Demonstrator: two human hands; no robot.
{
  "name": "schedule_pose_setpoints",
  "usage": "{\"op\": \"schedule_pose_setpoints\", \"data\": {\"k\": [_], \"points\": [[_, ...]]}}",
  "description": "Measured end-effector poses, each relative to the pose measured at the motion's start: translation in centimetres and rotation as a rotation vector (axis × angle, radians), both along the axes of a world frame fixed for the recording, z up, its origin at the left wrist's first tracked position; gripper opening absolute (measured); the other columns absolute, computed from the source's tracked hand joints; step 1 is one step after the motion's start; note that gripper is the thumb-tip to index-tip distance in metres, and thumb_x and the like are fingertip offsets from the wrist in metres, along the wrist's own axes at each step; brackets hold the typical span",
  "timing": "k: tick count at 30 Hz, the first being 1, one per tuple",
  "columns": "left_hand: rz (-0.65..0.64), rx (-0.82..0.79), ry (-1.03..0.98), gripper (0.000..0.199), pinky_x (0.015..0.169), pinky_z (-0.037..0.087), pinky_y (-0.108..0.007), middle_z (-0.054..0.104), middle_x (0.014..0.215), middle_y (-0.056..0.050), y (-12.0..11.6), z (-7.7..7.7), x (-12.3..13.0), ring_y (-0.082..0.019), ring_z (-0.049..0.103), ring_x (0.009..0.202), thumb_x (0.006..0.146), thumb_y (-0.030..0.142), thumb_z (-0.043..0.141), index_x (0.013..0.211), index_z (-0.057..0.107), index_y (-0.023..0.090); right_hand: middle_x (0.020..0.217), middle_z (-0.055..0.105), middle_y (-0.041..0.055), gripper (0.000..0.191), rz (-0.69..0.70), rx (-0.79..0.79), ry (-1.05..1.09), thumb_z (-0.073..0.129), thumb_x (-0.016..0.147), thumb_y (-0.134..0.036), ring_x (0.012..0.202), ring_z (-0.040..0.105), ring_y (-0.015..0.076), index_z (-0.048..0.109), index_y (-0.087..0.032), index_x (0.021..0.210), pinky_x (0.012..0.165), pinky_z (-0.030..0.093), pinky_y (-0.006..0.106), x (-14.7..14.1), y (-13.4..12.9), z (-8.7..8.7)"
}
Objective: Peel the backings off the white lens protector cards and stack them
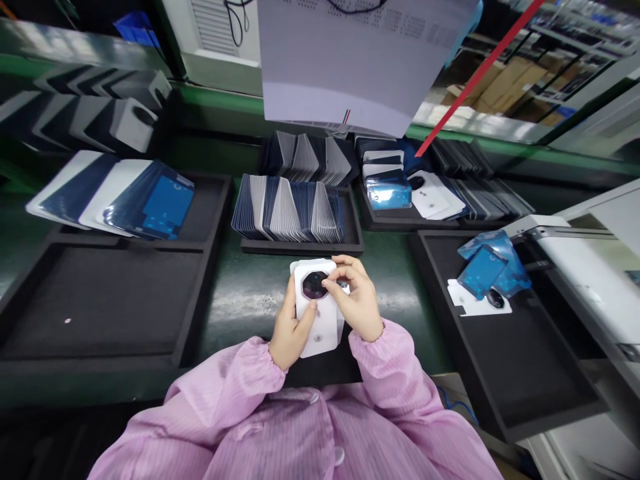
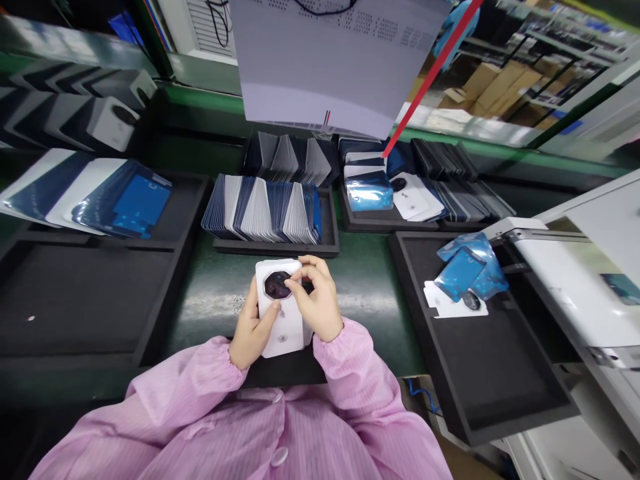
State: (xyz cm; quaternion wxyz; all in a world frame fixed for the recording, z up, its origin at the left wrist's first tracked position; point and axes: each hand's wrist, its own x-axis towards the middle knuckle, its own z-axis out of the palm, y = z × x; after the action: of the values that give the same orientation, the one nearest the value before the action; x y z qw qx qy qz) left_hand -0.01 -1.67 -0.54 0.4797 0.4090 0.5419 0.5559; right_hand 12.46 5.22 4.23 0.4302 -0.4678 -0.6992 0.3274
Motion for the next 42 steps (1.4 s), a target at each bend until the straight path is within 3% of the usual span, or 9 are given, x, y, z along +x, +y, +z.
{"op": "schedule_pose_setpoints", "data": {"k": [6, 8, 24, 42], "points": [[-0.034, -0.081, -0.199, 0.064, 0.094, 0.05, -0.035, 0.059, 0.134, -0.008, 0.7, 1.0, 0.0, -0.024, 0.057, 0.12, 0.089, 0.032, 0.056, 0.147, 0.03, 0.026, 0.117, 0.058, 0.0083, 0.007, 0.135, 0.374, -0.134, 0.063, 0.082, -0.017, 0.124, 0.048, 0.0299, 0.064, -0.023, 0.077, 0.097, 0.047, 0.052, 0.9, -0.5, -1.0], [-0.027, -0.073, -0.204, 0.061, 0.096, 0.049, -0.035, 0.059, 0.133, -0.007, 1.0, 1.1, -0.1, -0.024, 0.056, 0.122, 0.088, 0.032, 0.056, 0.145, 0.034, 0.026, 0.115, 0.059, 0.0071, 0.008, 0.185, 0.435, -0.16, 0.064, 0.081, -0.017, 0.123, 0.049, 0.0307, 0.064, -0.024, 0.077, 0.098, 0.045, 0.055, 1.4, -0.6, -1.5], [-0.016, -0.055, -0.135, 0.057, 0.102, 0.043, -0.034, 0.055, 0.139, -0.007, 1.1, 0.6, -0.6, -0.023, 0.054, 0.124, 0.09, 0.034, 0.055, 0.142, 0.037, 0.025, 0.116, 0.061, 0.0063, 0.005, 0.24, 0.39, -0.121, 0.064, 0.079, -0.021, 0.116, 0.055, 0.0303, 0.063, -0.026, 0.078, 0.094, 0.048, 0.055, 1.7, -1.3, -2.2], [-0.013, 0.029, -0.111, 0.054, 0.107, 0.04, -0.036, 0.055, 0.139, -0.007, 1.2, 1.2, -0.6, -0.024, 0.051, 0.128, 0.091, 0.035, 0.054, 0.142, 0.038, 0.025, 0.116, 0.059, 0.0083, 0.009, 0.266, 0.479, -0.13, 0.064, 0.079, -0.017, 0.115, 0.056, 0.0308, 0.061, -0.024, 0.083, 0.09, 0.051, 0.054, 1.4, -1.6, -2.0]]}}
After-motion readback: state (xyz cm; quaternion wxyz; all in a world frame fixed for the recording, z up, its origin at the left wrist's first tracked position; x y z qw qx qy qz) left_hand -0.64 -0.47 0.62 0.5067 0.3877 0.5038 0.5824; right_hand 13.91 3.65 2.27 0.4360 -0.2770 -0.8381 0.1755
